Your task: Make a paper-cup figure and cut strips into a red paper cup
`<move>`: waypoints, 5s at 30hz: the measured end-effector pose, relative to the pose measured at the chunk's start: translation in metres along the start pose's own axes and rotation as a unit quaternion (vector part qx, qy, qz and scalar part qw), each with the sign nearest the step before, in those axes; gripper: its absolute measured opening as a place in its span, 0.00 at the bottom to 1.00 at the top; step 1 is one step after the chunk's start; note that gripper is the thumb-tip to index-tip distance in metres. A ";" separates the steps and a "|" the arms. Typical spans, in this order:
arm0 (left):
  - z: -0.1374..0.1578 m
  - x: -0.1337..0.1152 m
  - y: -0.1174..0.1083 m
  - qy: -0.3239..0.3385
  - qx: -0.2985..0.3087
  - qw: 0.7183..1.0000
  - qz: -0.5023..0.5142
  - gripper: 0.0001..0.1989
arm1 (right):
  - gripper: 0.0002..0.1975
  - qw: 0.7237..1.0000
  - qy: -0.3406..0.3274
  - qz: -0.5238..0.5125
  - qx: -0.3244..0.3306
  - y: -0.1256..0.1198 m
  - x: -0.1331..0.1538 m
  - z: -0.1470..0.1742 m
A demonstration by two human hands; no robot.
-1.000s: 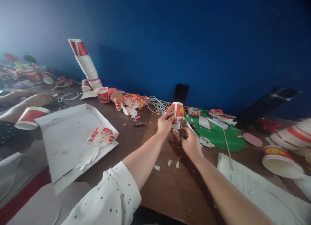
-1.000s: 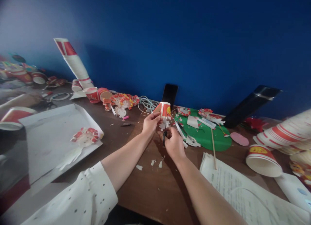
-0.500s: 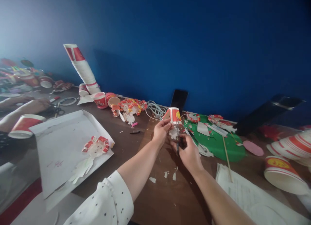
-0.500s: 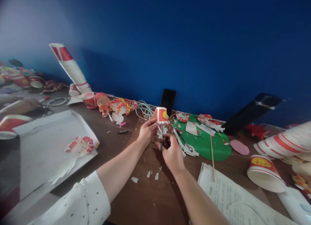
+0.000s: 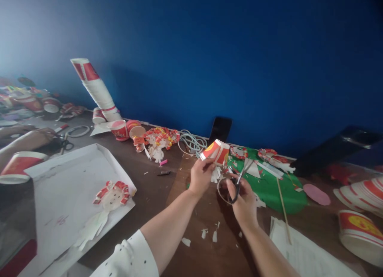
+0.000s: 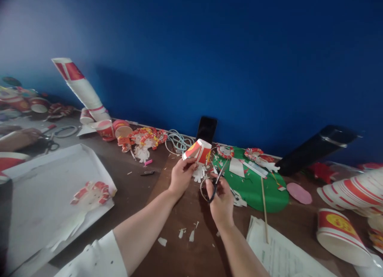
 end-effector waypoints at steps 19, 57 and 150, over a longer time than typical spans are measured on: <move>0.028 -0.035 0.014 0.226 0.039 0.968 -0.105 0.12 | 0.20 0.973 0.097 -0.208 0.008 0.009 -0.016 -0.012; 0.030 -0.026 0.022 0.200 0.155 0.959 -0.125 0.12 | 0.21 0.981 0.015 -0.163 -0.106 -0.011 0.010 -0.009; 0.009 0.012 0.018 -0.407 0.020 0.728 0.552 0.08 | 0.17 0.935 -0.114 0.330 0.064 -0.035 0.010 -0.033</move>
Point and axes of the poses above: each hand's wrist, its own z-axis away from the middle knuckle, its own y-axis out of the palm, x = y × z, the point moved 6 cm from there along -z, towards the middle knuckle, and after that the axes turned 4 degrees about z, right-handed, at the moved point
